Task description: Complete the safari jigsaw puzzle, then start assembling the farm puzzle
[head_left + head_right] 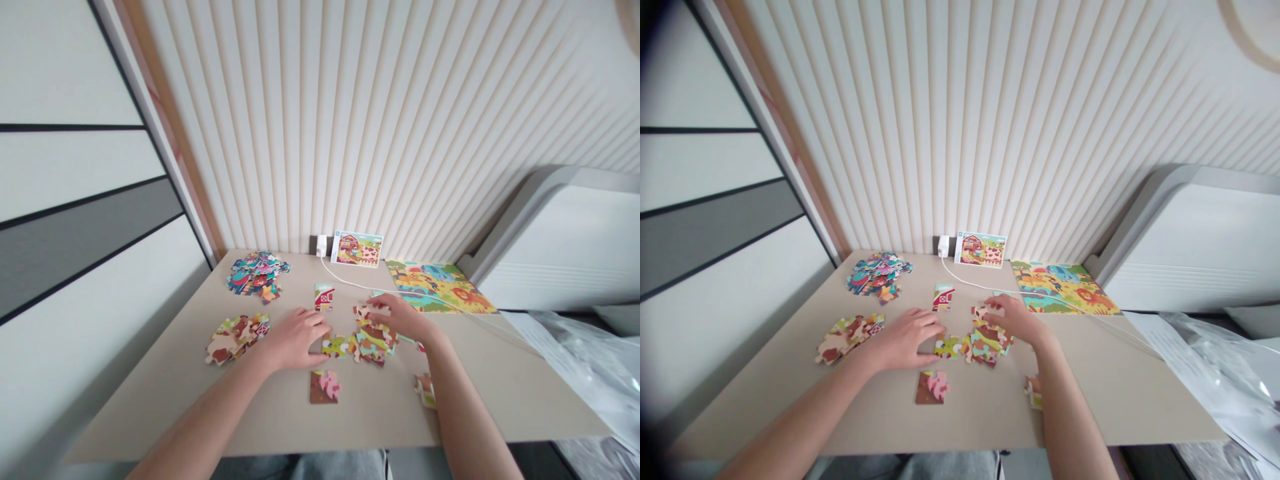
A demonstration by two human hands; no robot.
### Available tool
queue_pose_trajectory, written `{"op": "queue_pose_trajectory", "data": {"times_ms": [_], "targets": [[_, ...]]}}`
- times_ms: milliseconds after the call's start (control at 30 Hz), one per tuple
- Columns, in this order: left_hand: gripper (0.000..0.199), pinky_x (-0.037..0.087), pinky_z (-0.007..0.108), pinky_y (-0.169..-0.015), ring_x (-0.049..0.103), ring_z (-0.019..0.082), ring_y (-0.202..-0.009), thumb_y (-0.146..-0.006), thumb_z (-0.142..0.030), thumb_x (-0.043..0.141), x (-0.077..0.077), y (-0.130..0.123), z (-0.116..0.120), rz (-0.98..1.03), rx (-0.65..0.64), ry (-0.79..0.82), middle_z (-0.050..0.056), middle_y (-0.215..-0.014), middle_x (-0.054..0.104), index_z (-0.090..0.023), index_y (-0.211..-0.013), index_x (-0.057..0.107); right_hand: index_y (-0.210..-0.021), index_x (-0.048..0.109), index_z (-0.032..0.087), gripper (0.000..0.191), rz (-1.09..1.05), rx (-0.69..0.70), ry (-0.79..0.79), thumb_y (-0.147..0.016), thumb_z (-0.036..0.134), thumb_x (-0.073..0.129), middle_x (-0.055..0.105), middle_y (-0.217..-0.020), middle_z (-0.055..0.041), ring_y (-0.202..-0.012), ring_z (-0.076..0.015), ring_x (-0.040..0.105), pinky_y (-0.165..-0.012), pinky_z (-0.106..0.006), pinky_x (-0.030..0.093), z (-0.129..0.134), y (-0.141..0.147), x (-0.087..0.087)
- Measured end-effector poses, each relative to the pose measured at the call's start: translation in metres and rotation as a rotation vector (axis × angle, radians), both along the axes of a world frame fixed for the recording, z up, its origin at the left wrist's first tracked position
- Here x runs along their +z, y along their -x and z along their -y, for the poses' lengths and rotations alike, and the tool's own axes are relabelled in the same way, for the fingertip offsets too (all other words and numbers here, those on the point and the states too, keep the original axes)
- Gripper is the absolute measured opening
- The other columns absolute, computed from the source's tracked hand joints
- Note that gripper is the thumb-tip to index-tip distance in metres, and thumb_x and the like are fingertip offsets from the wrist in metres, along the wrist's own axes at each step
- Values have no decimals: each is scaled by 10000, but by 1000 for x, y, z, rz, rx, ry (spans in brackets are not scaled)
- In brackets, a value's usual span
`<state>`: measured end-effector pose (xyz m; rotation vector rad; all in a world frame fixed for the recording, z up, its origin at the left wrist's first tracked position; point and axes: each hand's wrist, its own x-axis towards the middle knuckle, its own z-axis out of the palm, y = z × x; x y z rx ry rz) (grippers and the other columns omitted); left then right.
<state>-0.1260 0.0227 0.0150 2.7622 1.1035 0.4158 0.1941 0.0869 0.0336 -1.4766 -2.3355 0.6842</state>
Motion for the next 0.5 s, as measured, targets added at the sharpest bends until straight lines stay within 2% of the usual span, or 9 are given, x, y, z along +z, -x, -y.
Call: {"op": "queue_pose_trajectory", "data": {"times_ms": [67, 167, 267, 367, 500], "targets": [[407, 464, 388, -984, 638, 255, -1069, -815, -482, 813, 1, 3, -1, -6, 1, 13, 51, -1091, 679, -254, -1134, 704, -1330, 683, 273, 493, -9, 45, 20, -883, 481, 706, 691, -1321, -79, -1208, -282, 639, -1045, -420, 489, 13, 1, 5], [406, 465, 380, -994, 639, 254, -1077, -801, -473, 835, 1, 4, -2, -9, 5, 23, 45, -1083, 680, -260, -1124, 713, -1506, 531, 329, 761, 55, 135, 16, -816, 539, 777, 570, -1503, -87, -1380, -315, 520, -1156, -460, 396, 42, 5, 7], [386, 473, 377, -987, 639, 254, -1078, -804, -451, 836, 1, 2, -2, -14, 5, 21, 42, -1082, 680, -252, -1110, 709, -1559, 451, 368, 908, 179, 116, -24, -755, 548, 835, 463, -1598, -92, -1466, -357, 416, -1198, -525, 323, 69, 6, 1], [366, 477, 366, -984, 639, 253, -1083, -807, -435, 832, 0, 2, -2, -13, 4, 16, 45, -1084, 678, -251, -1099, 710, -1548, 461, 386, 845, 230, 69, -66, -793, 563, 799, 437, -1611, -90, -1481, -362, 386, -1192, -538, 328, 85, 4, -5], [376, 470, 372, -1012, 645, 257, -1080, -793, -430, 841, -2, 3, -3, -3, 11, 16, 49, -1074, 684, -248, -1095, 712, -1492, 529, 386, 683, 211, 49, -116, -853, 508, 739, 499, -1535, -95, -1402, -338, 465, -1160, -506, 378, 98, 6, -3]]}}
